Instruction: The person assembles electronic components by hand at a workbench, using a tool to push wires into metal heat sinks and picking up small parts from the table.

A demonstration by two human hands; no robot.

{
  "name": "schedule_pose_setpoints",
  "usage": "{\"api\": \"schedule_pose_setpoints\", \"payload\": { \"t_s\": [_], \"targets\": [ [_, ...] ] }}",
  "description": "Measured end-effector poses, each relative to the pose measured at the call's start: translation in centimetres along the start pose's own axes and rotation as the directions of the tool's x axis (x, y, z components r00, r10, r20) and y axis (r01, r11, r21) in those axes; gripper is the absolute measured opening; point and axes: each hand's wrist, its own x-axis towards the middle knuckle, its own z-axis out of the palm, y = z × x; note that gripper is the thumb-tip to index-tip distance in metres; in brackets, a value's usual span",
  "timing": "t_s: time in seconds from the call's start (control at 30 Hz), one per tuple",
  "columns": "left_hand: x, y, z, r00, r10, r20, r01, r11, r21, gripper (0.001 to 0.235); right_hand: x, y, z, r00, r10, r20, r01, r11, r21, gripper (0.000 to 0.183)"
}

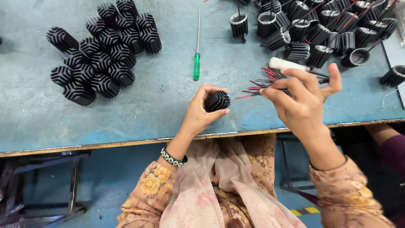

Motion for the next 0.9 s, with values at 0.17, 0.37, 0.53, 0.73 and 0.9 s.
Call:
{"api": "schedule_pose_setpoints", "payload": {
  "t_s": [0.17,0.37,0.53,0.73,0.9],
  "targets": [
    [-0.8,1.3,0.8,0.986,-0.139,-0.090,0.142,0.990,0.022,0.065,0.5,-0.3,-2.1,0.996,-0.028,0.083,0.031,0.999,-0.032,0.012],
    [-1.7,2.6,2.5,0.992,-0.082,-0.101,0.074,0.994,-0.082,0.057,1.2,-0.3,-3.5,0.989,-0.101,0.112,0.112,0.989,-0.096,0.007],
    [-1.9,3.2,3.2,0.998,-0.054,-0.037,0.045,0.978,-0.203,0.054,1.5,-1.4,-4.8,0.998,-0.008,0.058,0.008,1.000,-0.001,0.014],
    [-3.2,3.3,3.9,0.998,-0.047,0.040,0.056,0.961,-0.271,0.053,0.4,-3.2,-5.3,0.998,0.042,0.043,-0.042,0.999,0.015,0.017],
    [-3.6,3.9,4.1,0.994,-0.088,0.067,0.103,0.954,-0.281,0.052,0.5,-3.3,-5.6,0.999,0.027,0.040,-0.029,0.998,0.050,0.019]
  ]
}}
